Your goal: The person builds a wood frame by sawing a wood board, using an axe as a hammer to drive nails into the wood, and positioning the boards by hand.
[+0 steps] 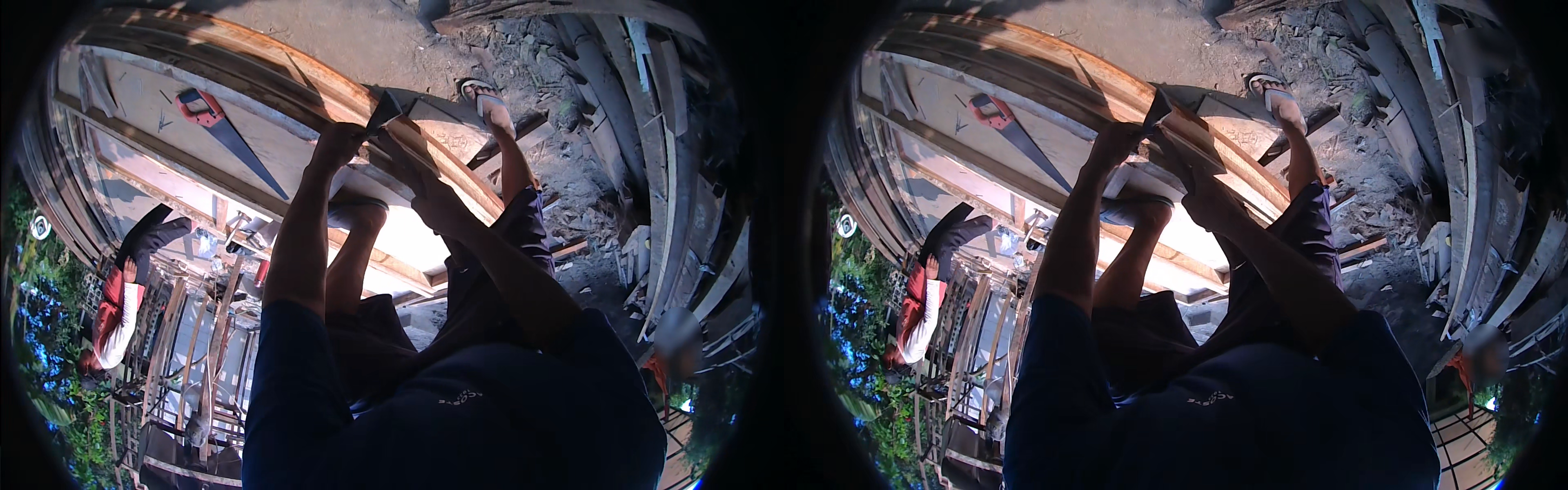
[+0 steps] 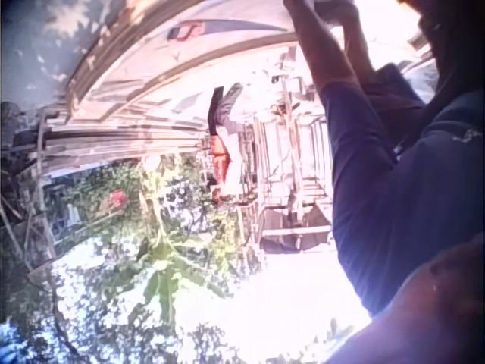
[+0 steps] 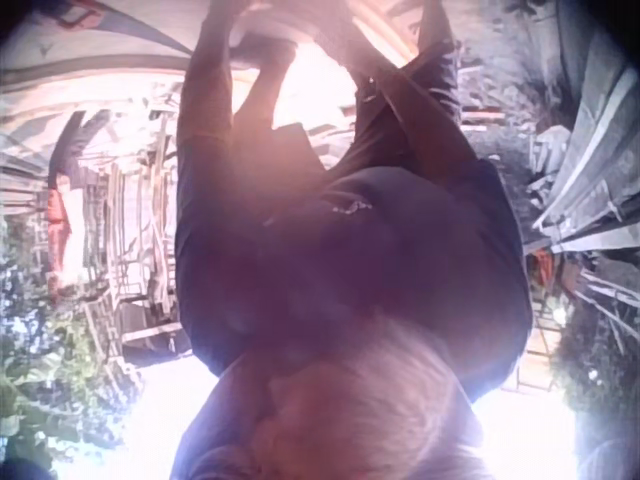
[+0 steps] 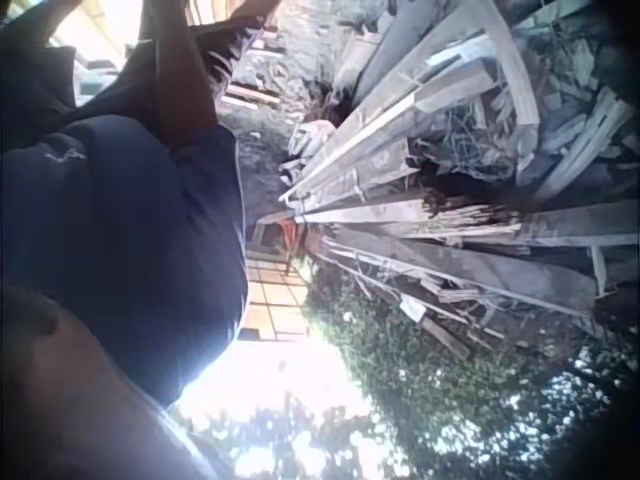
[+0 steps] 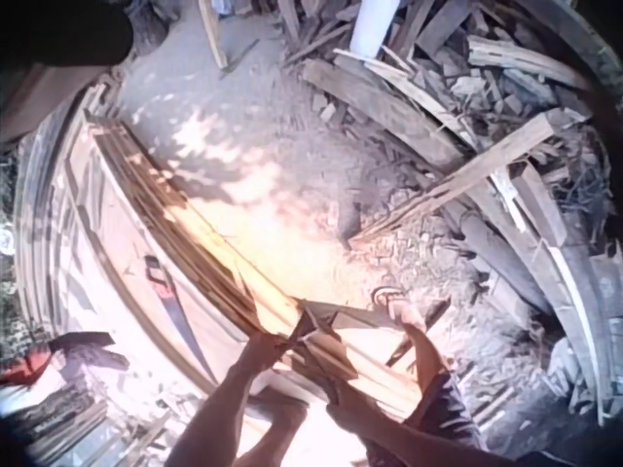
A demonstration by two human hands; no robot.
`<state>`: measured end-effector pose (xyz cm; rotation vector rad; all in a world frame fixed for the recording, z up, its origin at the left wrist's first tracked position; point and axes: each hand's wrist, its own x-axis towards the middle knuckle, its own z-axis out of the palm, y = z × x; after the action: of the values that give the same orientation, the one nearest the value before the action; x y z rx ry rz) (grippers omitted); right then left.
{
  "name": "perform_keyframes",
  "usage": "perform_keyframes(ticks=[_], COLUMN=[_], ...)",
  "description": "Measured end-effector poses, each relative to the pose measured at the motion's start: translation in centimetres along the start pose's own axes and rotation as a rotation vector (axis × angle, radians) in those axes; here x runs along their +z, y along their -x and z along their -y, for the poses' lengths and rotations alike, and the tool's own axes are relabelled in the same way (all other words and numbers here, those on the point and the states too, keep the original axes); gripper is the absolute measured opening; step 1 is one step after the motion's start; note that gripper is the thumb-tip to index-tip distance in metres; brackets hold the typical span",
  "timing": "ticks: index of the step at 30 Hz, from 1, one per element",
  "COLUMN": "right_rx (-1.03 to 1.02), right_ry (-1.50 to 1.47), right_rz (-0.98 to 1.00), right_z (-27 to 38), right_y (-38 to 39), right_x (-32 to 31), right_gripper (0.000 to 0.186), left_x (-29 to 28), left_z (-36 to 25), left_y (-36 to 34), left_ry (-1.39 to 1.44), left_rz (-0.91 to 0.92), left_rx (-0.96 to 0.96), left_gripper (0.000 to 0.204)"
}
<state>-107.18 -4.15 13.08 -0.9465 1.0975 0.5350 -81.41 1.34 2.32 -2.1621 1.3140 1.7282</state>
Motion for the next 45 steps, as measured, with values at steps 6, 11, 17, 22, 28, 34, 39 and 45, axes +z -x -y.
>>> perform_keyframes(ticks=[6,11,17,22,28,34,39,45], right_rx=[-0.1,-0.297,0.047,-0.257,-0.124,-0.189,-0.6,0.037], right_ry=[-0.394,-0.249,-0.3,-0.435,-0.304,-0.181,-0.579,-0.274], right_rz=[-0.265,-0.618,0.002,-0.65,-0.232,-0.352,-0.873,-0.009], right_z=[0.8,0.7,0.1,4.3,-1.9,2.0,-0.4,-0.3], right_y=[-0.1,-1.2,0.1,0.4,-2.2,-0.7,-4.6,-0.9], right_x=[-3.8,-1.3,-1.6,-8.8,1.3,-7.9,-1.9,-3.3], right_gripper=[0.025,0.022,0.035,0.028,0.055,0.04,0.04,0.038], left_x=[0.6,0.3,0.4,1.5,8.8,8.4,8.0,8.1], left_z=[1.7,0.7,1.3,1.8,8.3,6.2,4.1,5.6], left_y=[0.5,-0.1,1.5,7.9,12.8,10.9,9.6,10.2], left_ry=[0.036,0.005,-0.011,0.02,-0.297,-0.246,-0.324,-0.27], left_rz=[-0.144,-0.103,-0.146,-0.565,-0.635,-0.269,-0.254,-0.284], left_rx=[0.156,0.154,0.133,0.146,-0.14,-0.439,-0.456,-0.461], left_gripper=[0.027,0.026,0.021,0.025,0.049,0.041,0.034,0.038])
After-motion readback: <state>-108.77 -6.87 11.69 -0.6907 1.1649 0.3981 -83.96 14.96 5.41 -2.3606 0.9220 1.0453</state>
